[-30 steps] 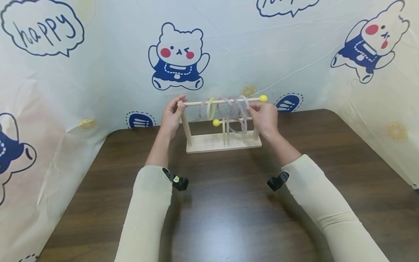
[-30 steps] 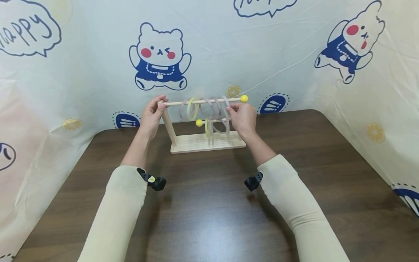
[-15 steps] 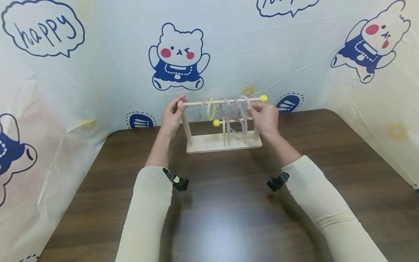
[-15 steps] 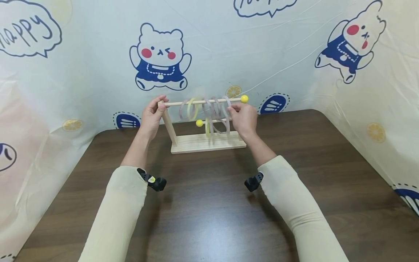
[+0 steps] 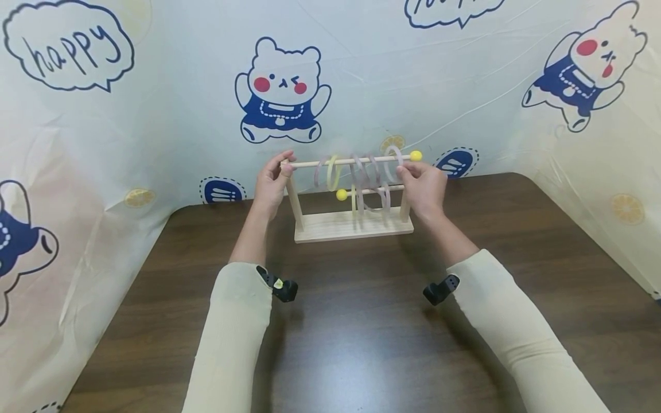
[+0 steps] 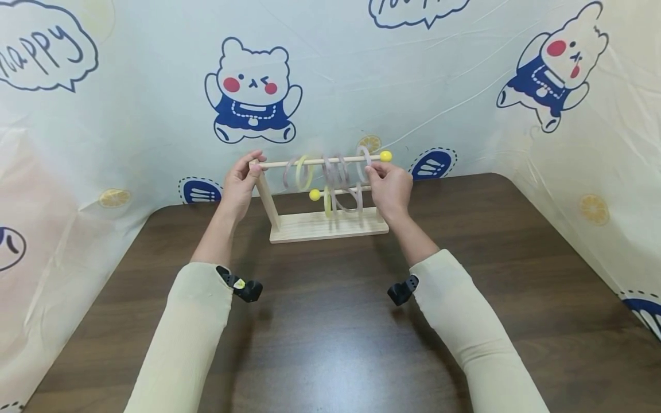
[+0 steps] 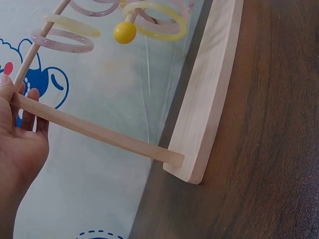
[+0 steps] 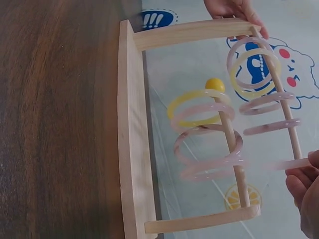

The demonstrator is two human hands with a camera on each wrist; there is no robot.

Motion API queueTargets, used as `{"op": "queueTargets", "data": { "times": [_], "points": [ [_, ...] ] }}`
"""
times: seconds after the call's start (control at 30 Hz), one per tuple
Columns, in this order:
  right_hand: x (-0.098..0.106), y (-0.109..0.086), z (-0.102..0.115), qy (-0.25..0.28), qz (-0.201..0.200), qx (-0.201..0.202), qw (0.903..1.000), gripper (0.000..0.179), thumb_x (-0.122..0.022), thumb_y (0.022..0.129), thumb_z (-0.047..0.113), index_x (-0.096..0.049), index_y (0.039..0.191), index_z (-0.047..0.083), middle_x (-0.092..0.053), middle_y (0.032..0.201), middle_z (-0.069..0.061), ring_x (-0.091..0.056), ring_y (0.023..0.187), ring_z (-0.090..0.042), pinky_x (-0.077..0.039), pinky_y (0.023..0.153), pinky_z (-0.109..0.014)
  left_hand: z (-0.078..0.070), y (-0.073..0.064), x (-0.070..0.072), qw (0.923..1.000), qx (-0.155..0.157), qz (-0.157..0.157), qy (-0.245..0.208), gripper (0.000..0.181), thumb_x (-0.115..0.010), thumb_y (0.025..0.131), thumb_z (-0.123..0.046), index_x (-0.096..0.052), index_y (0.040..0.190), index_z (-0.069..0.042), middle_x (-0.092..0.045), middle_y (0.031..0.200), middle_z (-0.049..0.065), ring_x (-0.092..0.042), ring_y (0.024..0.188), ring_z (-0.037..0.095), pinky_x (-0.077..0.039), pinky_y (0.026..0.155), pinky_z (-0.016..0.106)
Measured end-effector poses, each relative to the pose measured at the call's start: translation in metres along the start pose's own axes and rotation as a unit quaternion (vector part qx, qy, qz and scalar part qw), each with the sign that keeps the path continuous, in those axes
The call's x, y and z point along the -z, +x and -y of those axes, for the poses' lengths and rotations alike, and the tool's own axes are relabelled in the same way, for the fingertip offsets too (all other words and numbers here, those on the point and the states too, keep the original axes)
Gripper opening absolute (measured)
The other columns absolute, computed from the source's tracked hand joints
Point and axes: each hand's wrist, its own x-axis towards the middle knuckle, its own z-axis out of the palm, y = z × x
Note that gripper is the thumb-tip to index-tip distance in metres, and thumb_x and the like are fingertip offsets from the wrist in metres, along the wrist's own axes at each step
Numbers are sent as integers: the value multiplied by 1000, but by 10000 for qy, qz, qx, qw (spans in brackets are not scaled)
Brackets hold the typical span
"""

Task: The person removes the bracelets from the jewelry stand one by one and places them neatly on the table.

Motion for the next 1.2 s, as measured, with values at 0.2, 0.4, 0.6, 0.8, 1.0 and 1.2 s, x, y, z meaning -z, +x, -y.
{"op": "queueTargets", "data": {
  "times": [0.2,0.4,0.6,0.8,1.0,1.2],
  "points": [
    [3,0,-1,48,-171,226,9996,21,-69,85,15,-71,99,-1,-68,94,-15,-66,85,-21,-53,71,-32,0,-1,0,10000,27,36,-6,39,-54,92,-21,-53,130,-12,-53,125,8,-50,115,22,-32,103,33],
    [5,-1,-4,44,-374,421,9984,20,-68,85,14,-71,97,-1,-69,93,-14,-66,82,-20,-52,65,-25,0,-1,0,10000,-46,58,11,38,-53,93,-21,-52,130,-11,-52,125,9,-51,113,23,-34,102,32],
    [8,-1,-4,98,-504,455,9976,20,-69,85,14,-71,97,-2,-68,94,-15,-67,84,-21,-53,68,-27,0,-1,0,10000,-27,70,49,38,-52,93,-20,-52,130,-12,-52,125,8,-50,114,22,-33,102,32],
    [11,-1,-6,167,-547,490,9972,20,-69,84,14,-70,97,-2,-68,96,-15,-67,86,-20,-53,67,-25,0,-1,0,10000,-19,69,59,38,-52,93,-21,-52,130,-12,-52,126,8,-50,114,22,-33,102,33],
    [13,-1,-9,250,-644,576,9959,20,-70,83,12,-70,95,-4,-68,94,-16,-67,83,-21,-53,68,-24,1,0,-1,10000,-24,61,42,38,-51,93,-21,-52,130,-12,-52,126,7,-50,114,22,-34,101,33],
    [15,-1,-11,160,-765,638,9949,20,-70,84,13,-70,96,-3,-68,94,-15,-67,83,-20,-53,71,-27,1,0,-1,10000,32,41,44,39,-51,93,-22,-51,131,-12,-52,126,6,-50,114,21,-34,101,33]
  ]
}}
